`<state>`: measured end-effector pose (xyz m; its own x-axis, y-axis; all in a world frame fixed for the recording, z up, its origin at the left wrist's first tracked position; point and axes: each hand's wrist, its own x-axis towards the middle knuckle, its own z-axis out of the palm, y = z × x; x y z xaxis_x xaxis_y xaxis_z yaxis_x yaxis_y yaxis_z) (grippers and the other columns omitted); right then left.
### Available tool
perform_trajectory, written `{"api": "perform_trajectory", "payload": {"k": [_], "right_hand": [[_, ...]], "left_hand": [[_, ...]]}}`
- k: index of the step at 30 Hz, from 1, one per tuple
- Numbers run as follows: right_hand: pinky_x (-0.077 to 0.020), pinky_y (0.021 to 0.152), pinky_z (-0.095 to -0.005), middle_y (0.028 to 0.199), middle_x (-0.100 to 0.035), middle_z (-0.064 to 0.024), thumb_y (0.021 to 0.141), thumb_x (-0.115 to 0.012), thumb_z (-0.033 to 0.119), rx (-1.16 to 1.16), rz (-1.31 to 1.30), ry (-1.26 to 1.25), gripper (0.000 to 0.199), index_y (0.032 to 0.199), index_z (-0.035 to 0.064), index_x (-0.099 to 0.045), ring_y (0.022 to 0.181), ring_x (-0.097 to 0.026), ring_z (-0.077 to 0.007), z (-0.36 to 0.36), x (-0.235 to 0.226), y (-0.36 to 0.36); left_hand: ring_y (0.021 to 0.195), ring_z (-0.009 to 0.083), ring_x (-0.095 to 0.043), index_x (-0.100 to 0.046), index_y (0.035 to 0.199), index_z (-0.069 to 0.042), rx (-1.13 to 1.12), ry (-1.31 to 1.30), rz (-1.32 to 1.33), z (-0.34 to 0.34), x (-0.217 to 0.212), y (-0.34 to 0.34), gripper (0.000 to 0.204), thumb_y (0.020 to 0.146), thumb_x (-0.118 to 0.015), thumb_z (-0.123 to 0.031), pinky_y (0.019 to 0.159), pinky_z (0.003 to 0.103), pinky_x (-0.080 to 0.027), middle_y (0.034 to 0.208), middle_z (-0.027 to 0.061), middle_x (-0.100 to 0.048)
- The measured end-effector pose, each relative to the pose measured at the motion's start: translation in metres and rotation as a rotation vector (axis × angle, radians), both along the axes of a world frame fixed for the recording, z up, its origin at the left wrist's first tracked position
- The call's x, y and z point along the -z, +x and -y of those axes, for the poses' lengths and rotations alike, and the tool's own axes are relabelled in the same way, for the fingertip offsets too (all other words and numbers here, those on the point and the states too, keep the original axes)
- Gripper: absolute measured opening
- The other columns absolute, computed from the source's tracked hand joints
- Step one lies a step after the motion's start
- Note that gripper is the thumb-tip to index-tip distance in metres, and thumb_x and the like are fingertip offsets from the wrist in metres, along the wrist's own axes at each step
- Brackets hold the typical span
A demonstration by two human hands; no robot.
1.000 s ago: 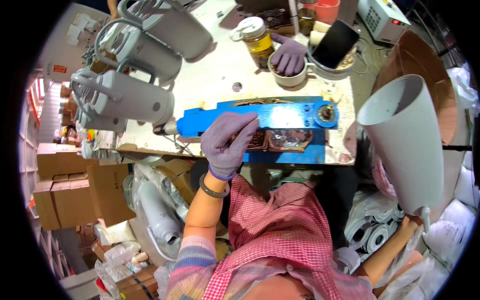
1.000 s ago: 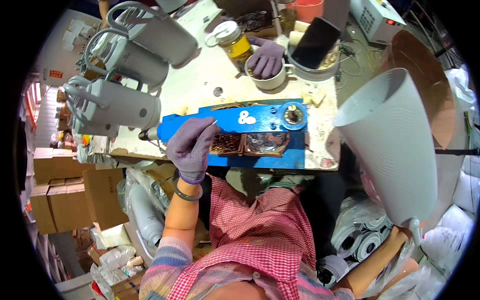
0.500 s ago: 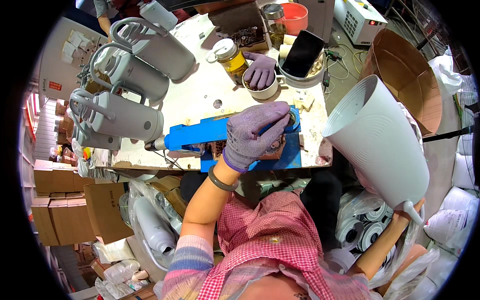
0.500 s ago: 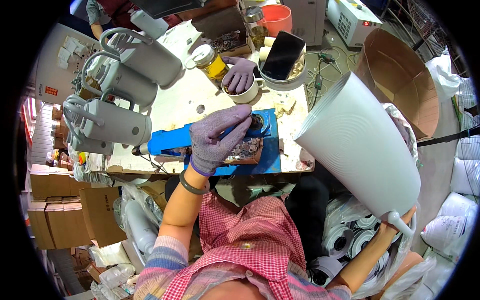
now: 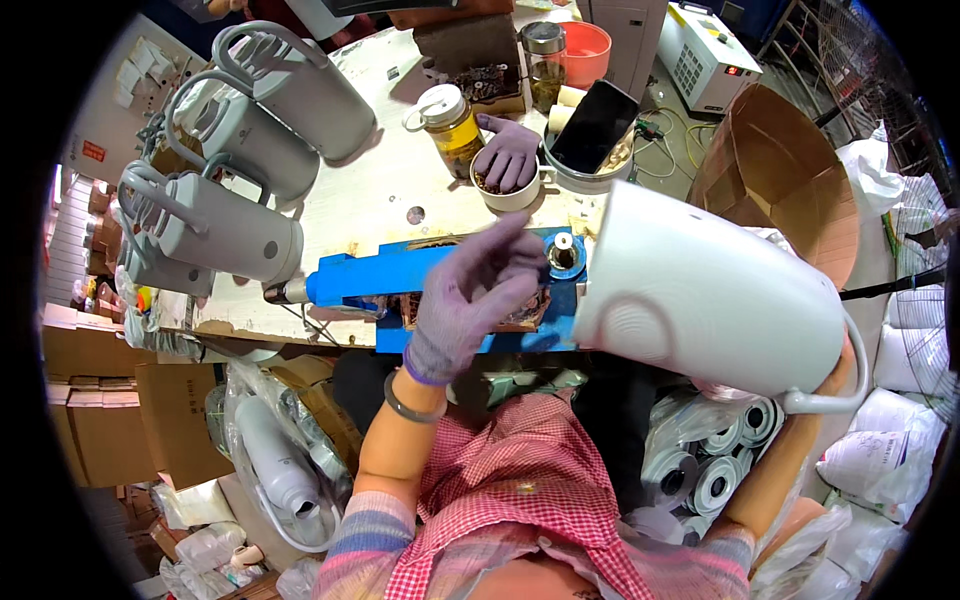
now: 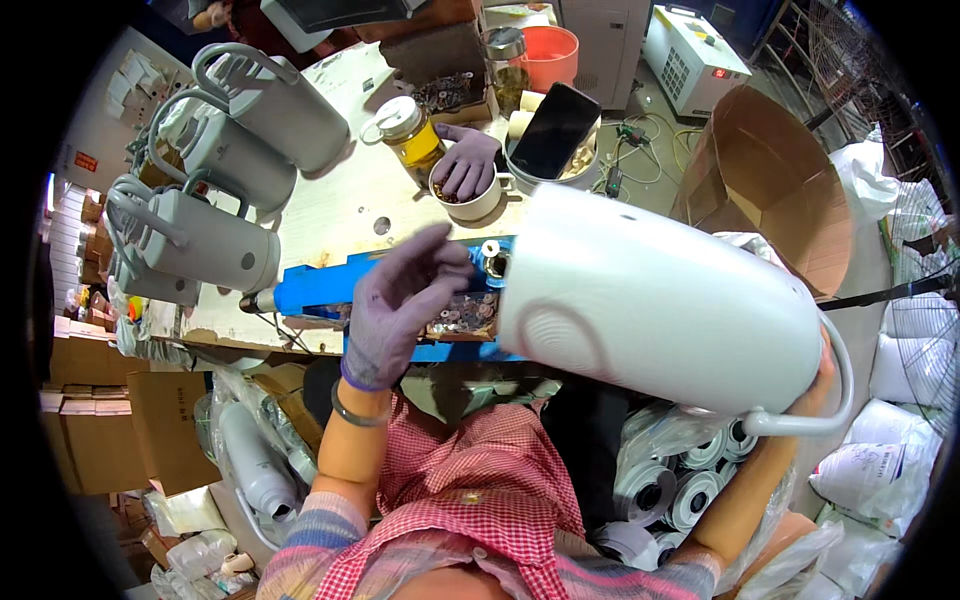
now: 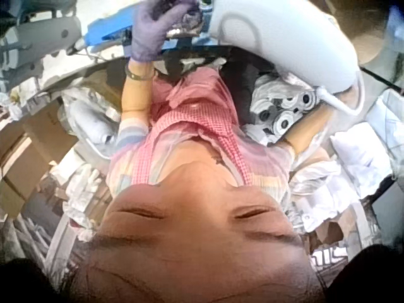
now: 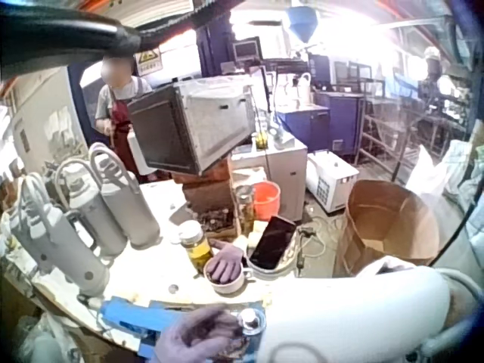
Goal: The person assembles gray plastic containers by inserting small white components into the top opening using a blue manual press tool. They repeatedly pick up a container, place it on the press, insert the component, and then move the finished unit to a stack on the table.
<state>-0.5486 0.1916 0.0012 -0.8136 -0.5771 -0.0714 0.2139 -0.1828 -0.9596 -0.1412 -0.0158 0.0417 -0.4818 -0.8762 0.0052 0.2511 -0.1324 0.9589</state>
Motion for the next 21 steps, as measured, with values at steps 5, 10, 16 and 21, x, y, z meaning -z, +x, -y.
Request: {"api": "perform_trajectory", "payload": {"k": [5,10,16,21], "right_hand": [[-0.0463,0.091,-0.0296,0.117,-0.062,-0.0095,0.095,-0.043,0.038,-0.365,-0.359,-0.057,0.049,0.125,0.0015,-0.057,0.103,-0.059,-0.0165,0.07,-0.016,0.039],[-0.043,0.095,-0.03,0.117,-0.061,-0.0137,0.086,-0.045,0.04,-0.512,-0.449,-0.121,0.057,0.123,-0.0034,-0.056,0.106,-0.057,-0.0205,0.153,0.006,0.106],[-0.0384,0.103,-0.0403,0.124,-0.058,-0.0209,0.084,-0.049,0.046,-0.582,-0.533,-0.247,0.062,0.12,-0.0044,-0.056,0.115,-0.054,-0.0294,0.189,0.045,0.155],[-0.0389,0.103,-0.0424,0.124,-0.057,-0.0246,0.086,-0.05,0.045,-0.569,-0.583,-0.271,0.059,0.118,-0.0042,-0.056,0.116,-0.054,-0.0324,0.191,0.058,0.153]], "left_hand": [[0.101,0.0232,-0.058,-0.053,0.125,0.002,-0.161,-0.297,0.276,-0.035,0.047,0.024,0.037,0.095,-0.052,-0.019,0.083,0.035,-0.05,0.114,0.014,-0.06],[0.105,0.0163,-0.061,-0.055,0.122,-0.003,-0.353,-0.128,0.129,-0.03,0.061,0.101,0.041,0.099,-0.057,-0.036,0.088,0.029,-0.051,0.117,0.0086,-0.063],[0.099,0.0179,-0.059,-0.049,0.117,-0.001,-0.619,-0.1,0.165,-0.009,0.067,0.137,0.041,0.096,-0.063,-0.034,0.085,0.033,-0.049,0.109,0.0085,-0.06],[0.061,0.0075,-0.052,-0.061,0.082,-0.002,-0.686,-0.128,0.157,-0.003,0.074,0.129,0.031,0.093,-0.066,-0.031,0.057,0.025,-0.04,0.068,0.0001,-0.06]]}}
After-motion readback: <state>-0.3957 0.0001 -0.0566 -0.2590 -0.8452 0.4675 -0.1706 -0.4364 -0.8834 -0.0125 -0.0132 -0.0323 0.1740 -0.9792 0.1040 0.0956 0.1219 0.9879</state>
